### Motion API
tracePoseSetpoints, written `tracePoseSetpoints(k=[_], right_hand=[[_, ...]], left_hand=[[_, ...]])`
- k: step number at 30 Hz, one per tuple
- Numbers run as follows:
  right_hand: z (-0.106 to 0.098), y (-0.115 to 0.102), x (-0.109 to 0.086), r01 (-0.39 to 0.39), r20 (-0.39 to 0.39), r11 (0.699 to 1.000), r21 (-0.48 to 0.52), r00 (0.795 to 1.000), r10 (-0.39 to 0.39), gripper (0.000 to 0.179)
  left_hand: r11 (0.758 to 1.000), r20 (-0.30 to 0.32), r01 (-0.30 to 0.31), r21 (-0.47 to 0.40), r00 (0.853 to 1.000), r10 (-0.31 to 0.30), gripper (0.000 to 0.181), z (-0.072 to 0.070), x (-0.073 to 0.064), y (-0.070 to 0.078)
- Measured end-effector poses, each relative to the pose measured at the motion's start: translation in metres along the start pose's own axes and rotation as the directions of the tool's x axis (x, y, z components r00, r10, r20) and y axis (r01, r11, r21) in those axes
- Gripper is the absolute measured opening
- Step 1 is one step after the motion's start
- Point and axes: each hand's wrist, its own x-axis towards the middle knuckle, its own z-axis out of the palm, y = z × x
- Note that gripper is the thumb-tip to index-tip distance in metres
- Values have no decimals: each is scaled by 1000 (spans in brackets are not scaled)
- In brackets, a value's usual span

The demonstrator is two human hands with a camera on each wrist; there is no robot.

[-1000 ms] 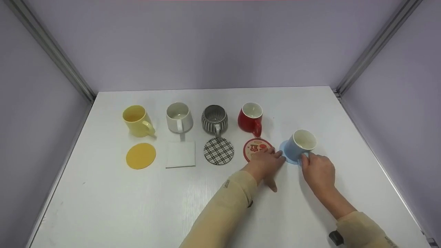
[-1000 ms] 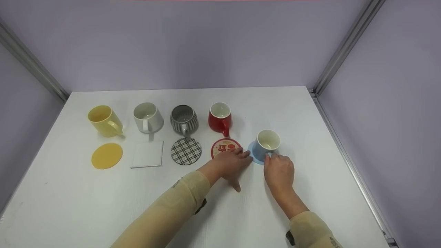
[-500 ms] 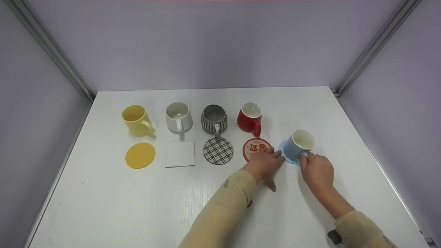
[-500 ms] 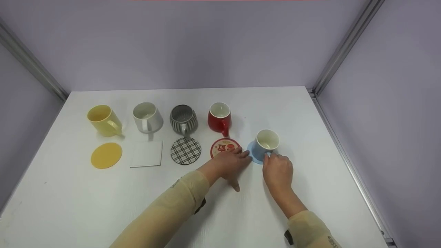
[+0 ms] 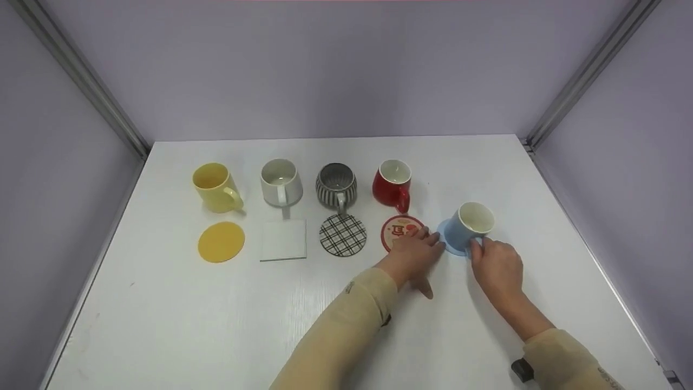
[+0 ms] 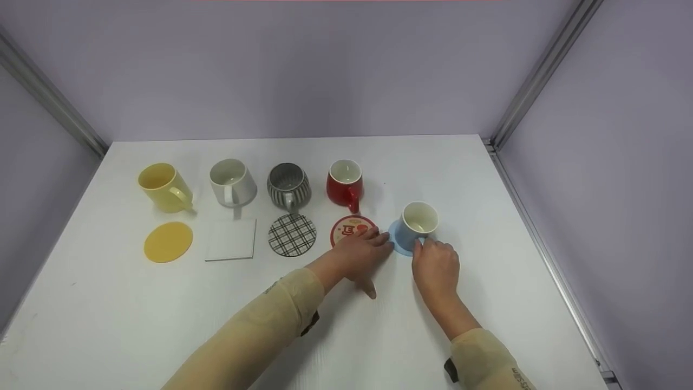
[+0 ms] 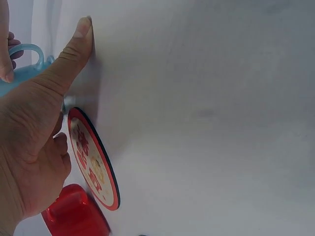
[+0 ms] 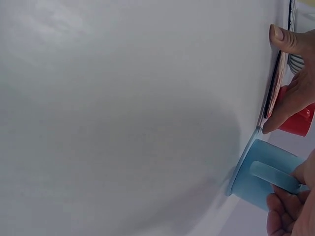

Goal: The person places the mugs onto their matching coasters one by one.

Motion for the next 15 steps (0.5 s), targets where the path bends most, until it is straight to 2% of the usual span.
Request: tracePoseSetpoints(k=[5,8,12,15], right_hand=[[-7,-6,1,-14,33,1000,-12,999,15,37],[-16,-9,2,-61,68,998,-7,996,62,40],[-32,-15,6,-137,55,990,12,989,136,46],[-42,-20,10,-164,25,986,29,986,163,55]], left_hand=[[1000,-60,-8,13,998,9,114,6,-10,-5],[999,-71,-20,28,997,22,114,11,-16,-12],[999,-66,-28,24,997,29,116,14,-29,-31],[999,-61,-30,22,998,31,120,15,-43,-48]])
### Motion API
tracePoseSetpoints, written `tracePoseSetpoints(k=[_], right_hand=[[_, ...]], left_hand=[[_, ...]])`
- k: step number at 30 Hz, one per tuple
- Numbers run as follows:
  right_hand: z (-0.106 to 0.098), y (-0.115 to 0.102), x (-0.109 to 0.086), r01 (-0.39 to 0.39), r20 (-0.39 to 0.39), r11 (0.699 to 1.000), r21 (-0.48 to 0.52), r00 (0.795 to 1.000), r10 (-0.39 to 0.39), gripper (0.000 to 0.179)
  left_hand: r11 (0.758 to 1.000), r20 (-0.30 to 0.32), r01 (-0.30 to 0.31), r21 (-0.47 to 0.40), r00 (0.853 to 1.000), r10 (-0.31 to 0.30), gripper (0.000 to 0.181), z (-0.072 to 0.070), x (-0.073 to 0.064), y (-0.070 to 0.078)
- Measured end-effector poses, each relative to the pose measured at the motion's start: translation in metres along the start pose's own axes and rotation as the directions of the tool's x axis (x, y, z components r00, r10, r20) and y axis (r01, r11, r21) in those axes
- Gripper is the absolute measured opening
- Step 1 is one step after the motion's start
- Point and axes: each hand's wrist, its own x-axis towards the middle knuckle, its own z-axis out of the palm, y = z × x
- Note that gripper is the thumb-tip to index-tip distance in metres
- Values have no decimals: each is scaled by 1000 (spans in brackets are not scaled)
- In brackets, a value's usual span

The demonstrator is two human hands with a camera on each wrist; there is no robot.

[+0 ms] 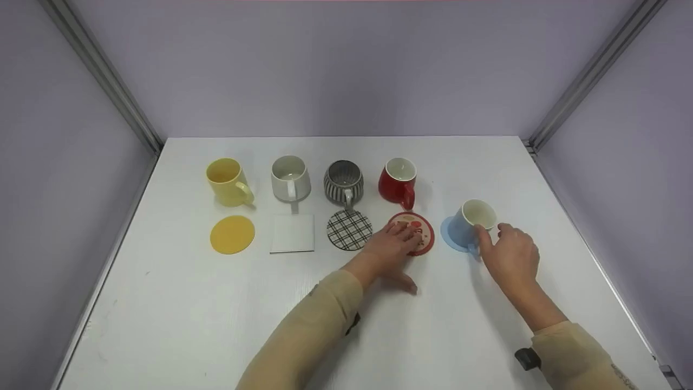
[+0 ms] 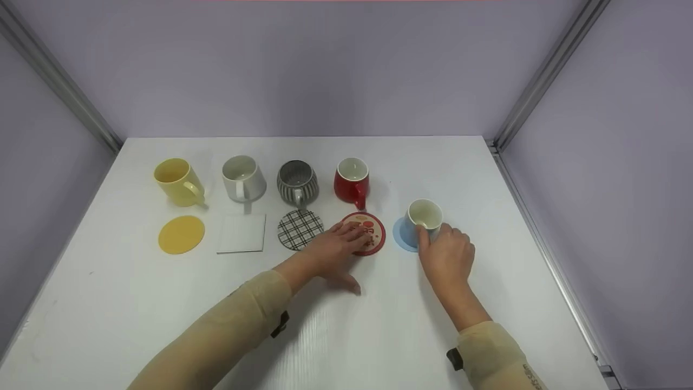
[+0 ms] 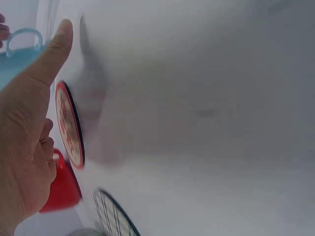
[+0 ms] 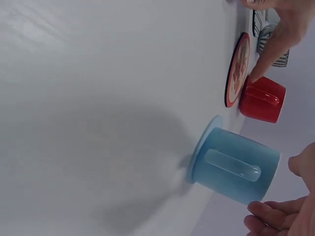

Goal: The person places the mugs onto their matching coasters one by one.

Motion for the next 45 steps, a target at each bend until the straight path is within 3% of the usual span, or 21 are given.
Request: tracePoseSetpoints(k=[8,11,19,26,32,36,45], right_hand=[[-8,-22,11,-20,9,998,62,1000,20,62],[-9,-34,15,-10,20,996,84,1000,9,65],[-3,-64,27,8,39,992,124,999,-13,69],[4,-82,34,55,55,989,138,996,-63,66],[11,-91,37,73,61,987,142,995,-83,62],[16,-96,39,50,105,988,149,992,-67,63],[25,-103,46,-8,161,979,202,987,-25,63]], left_hand=[[996,-8,-40,77,999,40,131,7,-29,-27],[994,-16,-52,98,998,54,132,11,-38,-31],[996,-55,-80,46,995,83,128,22,-53,-34],[998,-34,-65,26,997,66,124,22,-52,-36],[999,62,-19,47,998,16,128,9,-45,-33],[995,101,-2,95,995,-7,129,3,-42,-30],[990,98,-2,140,995,-12,130,5,-37,-28]])
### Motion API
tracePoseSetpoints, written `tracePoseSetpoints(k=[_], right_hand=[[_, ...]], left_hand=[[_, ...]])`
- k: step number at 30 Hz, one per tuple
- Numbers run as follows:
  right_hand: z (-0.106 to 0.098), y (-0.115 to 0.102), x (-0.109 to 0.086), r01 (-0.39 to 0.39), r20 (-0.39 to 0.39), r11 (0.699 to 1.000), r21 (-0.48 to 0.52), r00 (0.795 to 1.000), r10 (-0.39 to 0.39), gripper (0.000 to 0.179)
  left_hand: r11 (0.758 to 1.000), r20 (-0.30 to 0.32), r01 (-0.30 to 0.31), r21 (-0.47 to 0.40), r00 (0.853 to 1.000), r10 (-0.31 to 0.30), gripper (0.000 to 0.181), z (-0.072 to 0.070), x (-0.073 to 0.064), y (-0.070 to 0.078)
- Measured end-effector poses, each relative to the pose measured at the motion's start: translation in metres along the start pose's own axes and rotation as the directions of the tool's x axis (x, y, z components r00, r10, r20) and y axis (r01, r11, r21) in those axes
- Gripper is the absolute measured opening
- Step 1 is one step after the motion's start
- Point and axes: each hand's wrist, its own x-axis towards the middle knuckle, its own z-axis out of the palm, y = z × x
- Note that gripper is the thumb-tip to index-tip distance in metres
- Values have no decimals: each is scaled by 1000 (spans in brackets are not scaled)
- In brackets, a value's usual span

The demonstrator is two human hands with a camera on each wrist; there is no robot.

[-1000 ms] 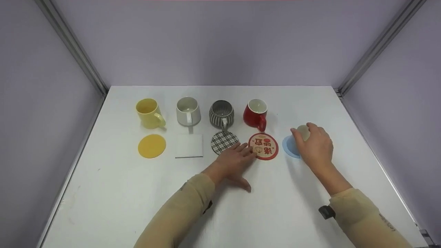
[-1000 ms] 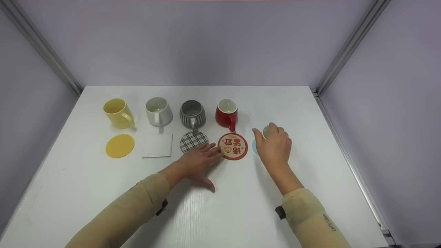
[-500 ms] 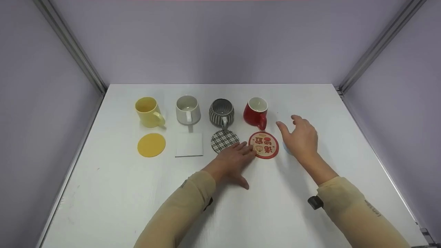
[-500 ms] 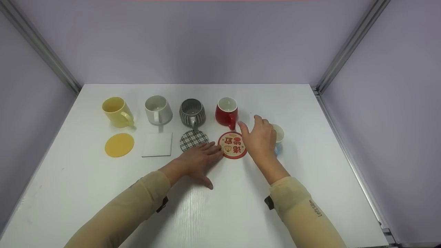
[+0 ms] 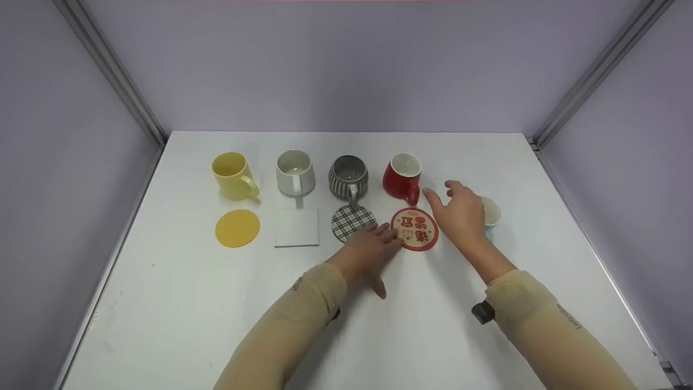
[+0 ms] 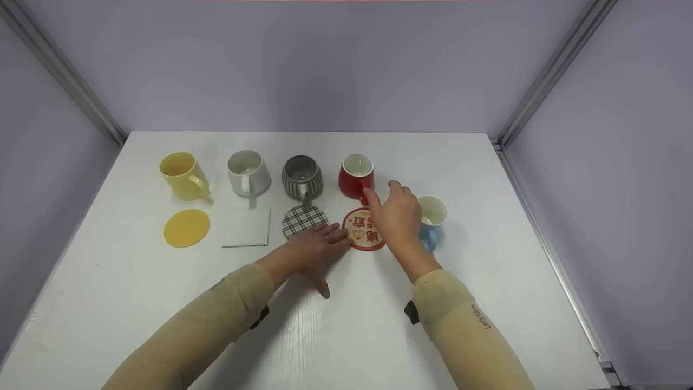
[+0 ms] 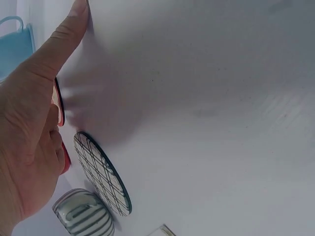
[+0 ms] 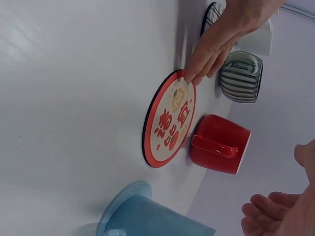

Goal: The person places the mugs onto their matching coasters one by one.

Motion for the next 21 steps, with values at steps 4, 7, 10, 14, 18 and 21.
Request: tracePoseSetpoints(k=[4,7,10,14,18,21], right_hand=[[4,-3,5,-4,0,999,45,1000,4,63],[6,-6,8,-12,-3,997,74,1000,13,64],[9,-8,12,-32,3,994,101,999,32,64],[12,-11,17,-70,17,989,129,998,68,65],[16,-13,21,-67,33,994,90,997,64,65],[20,-14,26,-33,47,999,22,998,31,66]], left_hand=[[1000,19,21,-4,1000,-21,131,1,1,0],[1000,26,29,-2,999,-29,132,1,2,-1],[1000,25,28,9,999,-29,132,-1,1,0],[999,34,28,22,999,-29,131,-4,1,2],[999,39,27,35,999,-29,131,-5,1,4],[999,40,27,36,999,-28,132,-4,3,5]])
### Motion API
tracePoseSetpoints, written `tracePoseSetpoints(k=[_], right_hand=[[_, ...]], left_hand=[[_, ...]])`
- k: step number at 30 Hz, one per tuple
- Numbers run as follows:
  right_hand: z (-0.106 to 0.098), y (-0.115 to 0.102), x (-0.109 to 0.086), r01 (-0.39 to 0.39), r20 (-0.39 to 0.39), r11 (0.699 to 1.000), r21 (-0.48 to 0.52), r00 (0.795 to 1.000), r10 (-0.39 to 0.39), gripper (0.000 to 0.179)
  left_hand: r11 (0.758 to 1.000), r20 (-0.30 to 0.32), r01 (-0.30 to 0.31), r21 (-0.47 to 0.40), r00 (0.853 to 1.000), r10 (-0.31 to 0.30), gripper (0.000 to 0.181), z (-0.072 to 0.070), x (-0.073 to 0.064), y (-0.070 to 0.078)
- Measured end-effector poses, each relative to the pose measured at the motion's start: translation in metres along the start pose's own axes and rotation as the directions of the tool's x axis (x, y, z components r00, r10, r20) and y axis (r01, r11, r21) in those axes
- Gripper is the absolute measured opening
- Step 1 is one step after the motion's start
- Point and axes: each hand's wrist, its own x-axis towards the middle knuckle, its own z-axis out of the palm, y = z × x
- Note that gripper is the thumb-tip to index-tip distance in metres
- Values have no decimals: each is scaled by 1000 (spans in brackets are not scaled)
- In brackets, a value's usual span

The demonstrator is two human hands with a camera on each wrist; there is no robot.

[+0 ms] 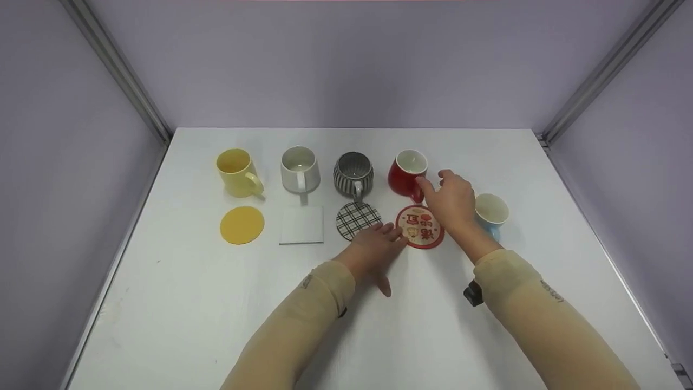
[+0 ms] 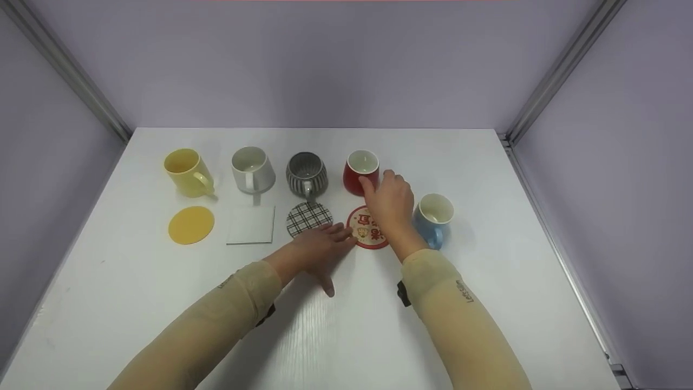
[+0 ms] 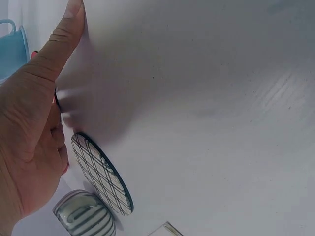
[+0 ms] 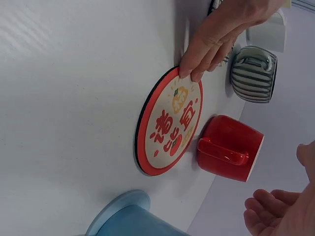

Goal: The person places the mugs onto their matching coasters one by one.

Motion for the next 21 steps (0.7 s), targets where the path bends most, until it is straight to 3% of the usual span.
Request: tracePoseSetpoints(k=[7,11,14,16,18,21], right_hand=[[4,3,10,3,27,998,-65,1000,-1,65],[4,12,17,-97,67,995,28,993,95,61],[5,18,21,-202,98,971,125,977,191,58],[8,22,22,-221,88,964,147,974,210,55],[15,25,22,-174,54,980,99,984,169,53],[27,27,22,-29,-3,994,-106,1000,29,53]], left_hand=[[1000,0,-11,7,1000,11,133,0,3,4],[1000,-10,-12,3,1000,12,133,-1,5,7],[1000,-14,-8,-3,1000,8,133,-2,6,8],[1000,-15,-6,-12,1000,5,133,-2,6,9],[1000,-12,1,-20,1000,-1,133,-2,5,9],[1000,-8,8,-6,1000,-8,133,0,4,8]])
